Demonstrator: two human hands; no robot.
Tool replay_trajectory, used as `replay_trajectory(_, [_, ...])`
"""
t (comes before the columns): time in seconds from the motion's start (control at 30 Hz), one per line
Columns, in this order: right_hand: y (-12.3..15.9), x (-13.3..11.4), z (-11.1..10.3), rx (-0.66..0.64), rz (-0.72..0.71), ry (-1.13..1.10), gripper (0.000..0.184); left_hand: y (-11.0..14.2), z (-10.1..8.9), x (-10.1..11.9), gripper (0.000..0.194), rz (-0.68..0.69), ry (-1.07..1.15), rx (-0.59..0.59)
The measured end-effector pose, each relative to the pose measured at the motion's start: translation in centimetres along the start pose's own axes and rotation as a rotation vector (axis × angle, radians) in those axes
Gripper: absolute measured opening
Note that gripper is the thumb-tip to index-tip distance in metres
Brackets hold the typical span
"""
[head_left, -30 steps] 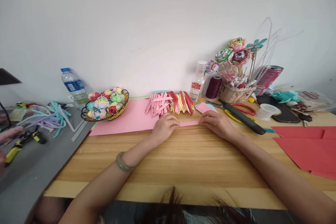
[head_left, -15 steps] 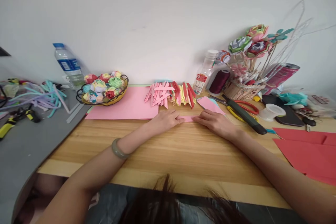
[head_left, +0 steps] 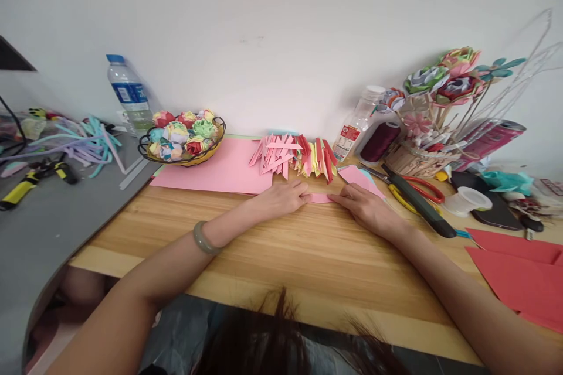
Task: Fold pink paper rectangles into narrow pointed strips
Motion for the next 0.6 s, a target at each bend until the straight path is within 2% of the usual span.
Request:
replay_trajectory(0.37, [-0.1, 0.0, -0.1, 0.041, 0.024, -0.001, 0.032, 0.4, -0.1, 0.8, 0.023, 0.203, -0.104, 0.021])
replay_trajectory(0.6, [-0.1, -0.2, -0.4, 0.018, 0.006, -0.002, 0.035, 0.6, 0.2, 1.1, 0.026, 0.241, -0.136, 0.064])
Point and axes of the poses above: each hand's wrist, its own y-axis away from the middle knuckle, its own z-axis out of the palm, x = y × z, the point moved 6 cm from there along -y, towards the middle knuckle, and after that the axes turned 12 degrees about x, right-handed, at the moved point
